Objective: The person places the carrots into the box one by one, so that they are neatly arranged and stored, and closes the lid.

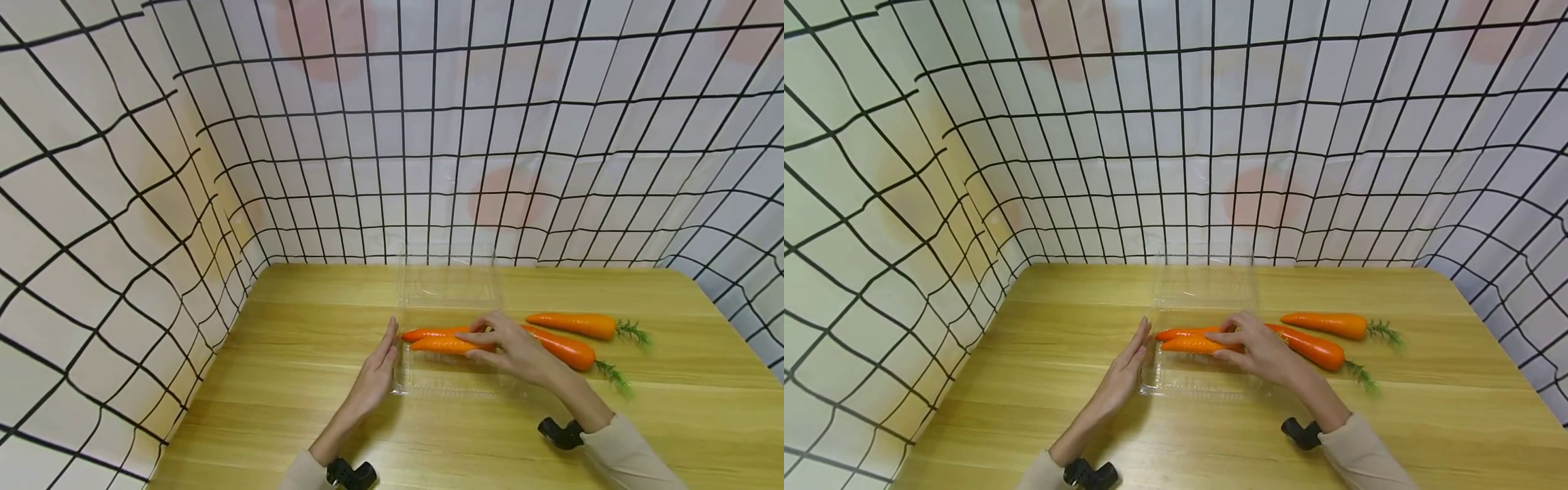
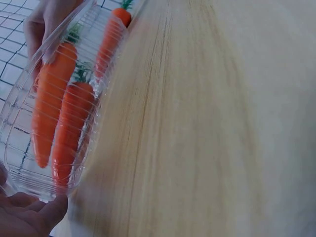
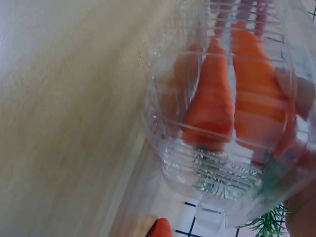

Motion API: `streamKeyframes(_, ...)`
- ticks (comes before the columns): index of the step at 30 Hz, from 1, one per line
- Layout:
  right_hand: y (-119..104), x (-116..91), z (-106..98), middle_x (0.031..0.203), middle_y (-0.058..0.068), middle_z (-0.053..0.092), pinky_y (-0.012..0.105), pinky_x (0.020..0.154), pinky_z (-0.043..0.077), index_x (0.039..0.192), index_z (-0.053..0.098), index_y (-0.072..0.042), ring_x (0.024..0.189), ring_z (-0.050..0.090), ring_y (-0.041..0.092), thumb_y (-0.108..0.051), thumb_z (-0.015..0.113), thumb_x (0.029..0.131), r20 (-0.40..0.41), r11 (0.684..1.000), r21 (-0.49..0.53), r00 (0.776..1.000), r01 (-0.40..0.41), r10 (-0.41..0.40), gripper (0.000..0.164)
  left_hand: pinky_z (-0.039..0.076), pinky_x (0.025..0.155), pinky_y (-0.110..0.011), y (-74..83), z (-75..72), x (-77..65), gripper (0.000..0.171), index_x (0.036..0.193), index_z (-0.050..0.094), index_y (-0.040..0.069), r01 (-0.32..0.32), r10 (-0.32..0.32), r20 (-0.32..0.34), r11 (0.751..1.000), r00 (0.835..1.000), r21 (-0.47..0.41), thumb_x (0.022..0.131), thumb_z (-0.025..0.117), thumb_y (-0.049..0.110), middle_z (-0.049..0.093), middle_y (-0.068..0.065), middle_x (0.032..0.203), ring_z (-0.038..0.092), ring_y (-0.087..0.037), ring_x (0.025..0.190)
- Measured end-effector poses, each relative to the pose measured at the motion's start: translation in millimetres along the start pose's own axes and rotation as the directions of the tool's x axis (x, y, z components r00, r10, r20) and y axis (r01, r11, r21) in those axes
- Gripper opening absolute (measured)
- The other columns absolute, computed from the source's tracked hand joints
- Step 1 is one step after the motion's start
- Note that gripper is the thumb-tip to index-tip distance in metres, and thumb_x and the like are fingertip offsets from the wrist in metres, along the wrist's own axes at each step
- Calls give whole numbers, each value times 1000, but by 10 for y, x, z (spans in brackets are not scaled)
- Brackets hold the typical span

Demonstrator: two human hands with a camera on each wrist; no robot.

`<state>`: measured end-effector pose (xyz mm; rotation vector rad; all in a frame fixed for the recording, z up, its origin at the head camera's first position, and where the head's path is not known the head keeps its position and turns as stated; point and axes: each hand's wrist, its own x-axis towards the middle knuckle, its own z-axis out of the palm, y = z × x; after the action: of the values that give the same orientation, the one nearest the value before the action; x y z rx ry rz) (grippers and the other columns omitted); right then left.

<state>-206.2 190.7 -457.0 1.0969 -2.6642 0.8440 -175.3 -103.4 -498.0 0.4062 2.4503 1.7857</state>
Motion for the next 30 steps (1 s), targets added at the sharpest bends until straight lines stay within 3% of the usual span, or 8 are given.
streamKeyframes(11, -12, 51, 131, 115, 3, 66, 35, 82, 54, 130, 74, -14, 103, 59, 16, -26, 75, 95, 10, 996, -91, 1000, 11, -10, 37, 20, 129, -51, -11, -4, 4, 56, 167, 10, 12, 8, -8, -4, 1000, 1000, 26, 114, 29, 13, 17, -10, 173, 27, -33, 157)
streamKeyframes(18, -35, 82, 198, 109, 4, 65, 30, 77, 52, 125, 77, -10, 97, 56, 15, -20, 78, 91, -26, 993, -103, 997, 63, -66, 35, 20, 130, -51, -14, -5, 9, 56, 167, 11, 12, 4, -4, -9, 999, 1000, 38, 115, 29, 15, 17, -9, 173, 27, -32, 157)
streamKeyframes(25, -37, 90, 275, 108, 2, 63, 27, 77, 50, 125, 77, -12, 96, 54, 11, -22, 78, 92, -29, 996, -79, 999, 39, -41, 34, 19, 130, -51, -5, -1, 7, 56, 167, 10, 12, 14, -13, -10, 999, 1000, 45, 115, 29, 16, 16, -8, 173, 26, -32, 157)
streamKeyframes(30, -9, 80, 325, 107, 2, 62, 26, 75, 50, 123, 78, -10, 96, 52, 11, -19, 80, 90, -63, 995, -75, 995, 68, -73, 35, 21, 129, -50, -10, 2, 3, 56, 167, 11, 12, 6, -6, -8, 999, 1000, 39, 115, 29, 15, 16, -8, 173, 28, -33, 157)
